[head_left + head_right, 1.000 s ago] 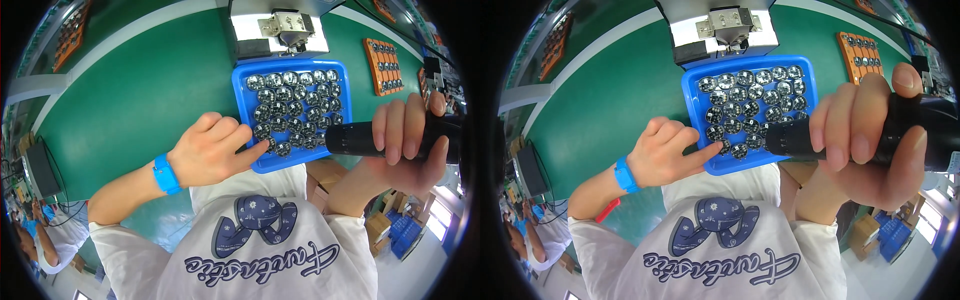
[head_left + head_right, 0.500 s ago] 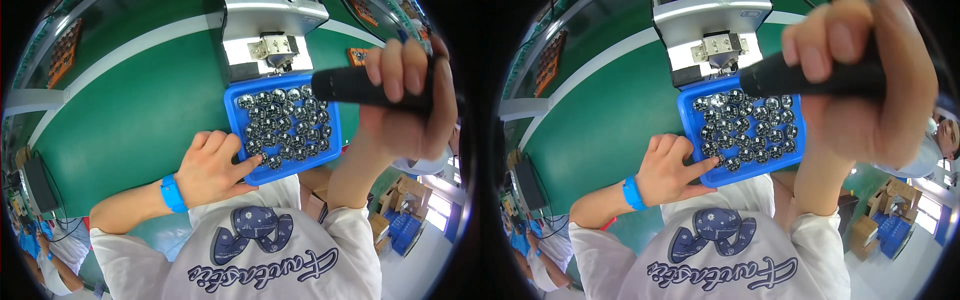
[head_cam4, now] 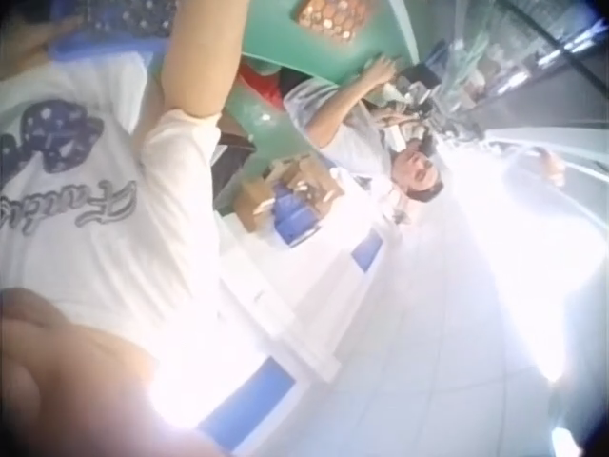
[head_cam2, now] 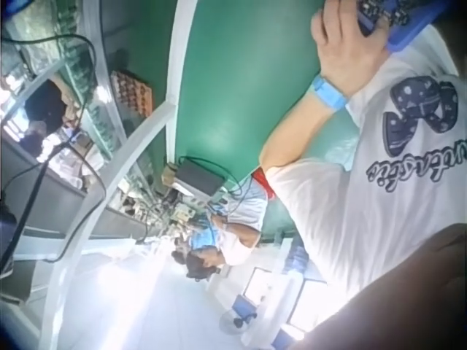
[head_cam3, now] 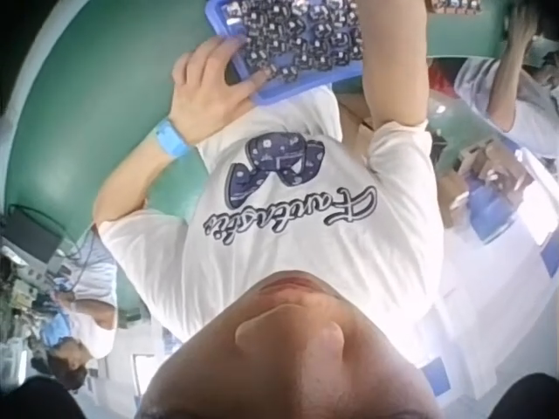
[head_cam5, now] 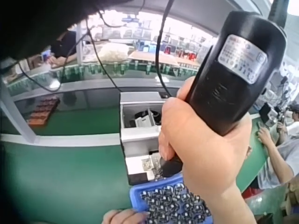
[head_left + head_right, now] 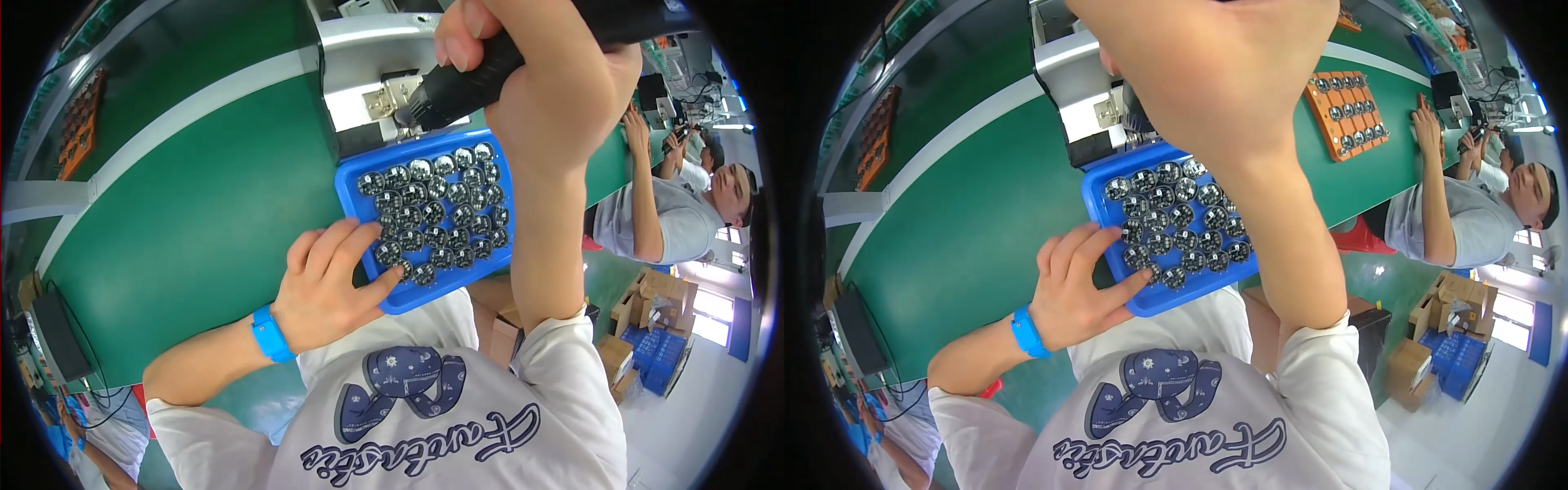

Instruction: The person assembles electronic components onto circuit boards using an electric screwdriver.

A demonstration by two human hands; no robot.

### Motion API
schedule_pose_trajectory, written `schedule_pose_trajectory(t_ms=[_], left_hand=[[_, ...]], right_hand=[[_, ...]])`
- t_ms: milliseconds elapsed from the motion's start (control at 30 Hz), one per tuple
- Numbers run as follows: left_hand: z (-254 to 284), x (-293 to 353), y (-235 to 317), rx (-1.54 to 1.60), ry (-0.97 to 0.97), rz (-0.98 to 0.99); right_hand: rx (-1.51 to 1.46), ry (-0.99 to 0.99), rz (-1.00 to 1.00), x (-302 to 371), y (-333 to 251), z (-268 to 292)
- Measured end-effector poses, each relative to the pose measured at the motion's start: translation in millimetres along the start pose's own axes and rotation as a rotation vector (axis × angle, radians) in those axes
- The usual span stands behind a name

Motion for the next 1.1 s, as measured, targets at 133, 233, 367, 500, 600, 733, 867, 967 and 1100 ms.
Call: schedule_pose_trajectory(t_ms=[133, 233, 367, 500, 600, 733, 867, 967, 1100], left_hand=[[-6.9, -0.9, -7.6, 0.089, -0.123, 0.055], [-9.4, -5.1, -7.2, 0.139, -0.122, 0.039], [-9.9, -0.3, -9.9, 0.104, -0.089, 0.045], [-13.2, 3.4, -8.1, 0.046, -0.083, 0.023], [-14.2, 3.1, -6.6, 0.042, -0.055, 0.024], [-7.6, 2.6, -6.2, 0.065, 0.004, 0.044], [-8.6, 1.0, -5.9, 0.075, -0.001, 0.037], [-8.3, 0.5, -5.8, 0.08, 0.018, 0.035], [-7.7, 2.4, -8.0, 0.079, 0.022, 0.047]], right_hand=[[0.101, -0.504, 0.47, 20.5, -3.3, 21.4], [-0.033, -0.395, 0.087, 58.6, -36.4, 43.9], [-0.092, -0.404, 0.036, 98.8, -26.1, 43.1], [-0.058, -0.355, 0.025, 119.4, -12.0, 41.0], [-0.04, -0.345, 0.005, 124.3, -5.7, 40.8], [-0.051, -0.343, -0.005, 129.9, 1.2, 38.2], [-0.038, -0.358, -0.003, 129.8, 2.3, 36.4], [-0.025, -0.366, -0.007, 129.7, -0.5, 36.4], [-0.019, -0.397, -0.003, 130.0, -3.7, 33.5]])
Point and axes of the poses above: each hand's wrist, its own x-axis away from the middle knuckle, its own z-axis out of the back of the hand, y = z × x, the point moved 10 cm from there along -x, towards the middle knuckle, and after that the axes turned 3 degrees about x, right-handed, at the moved point
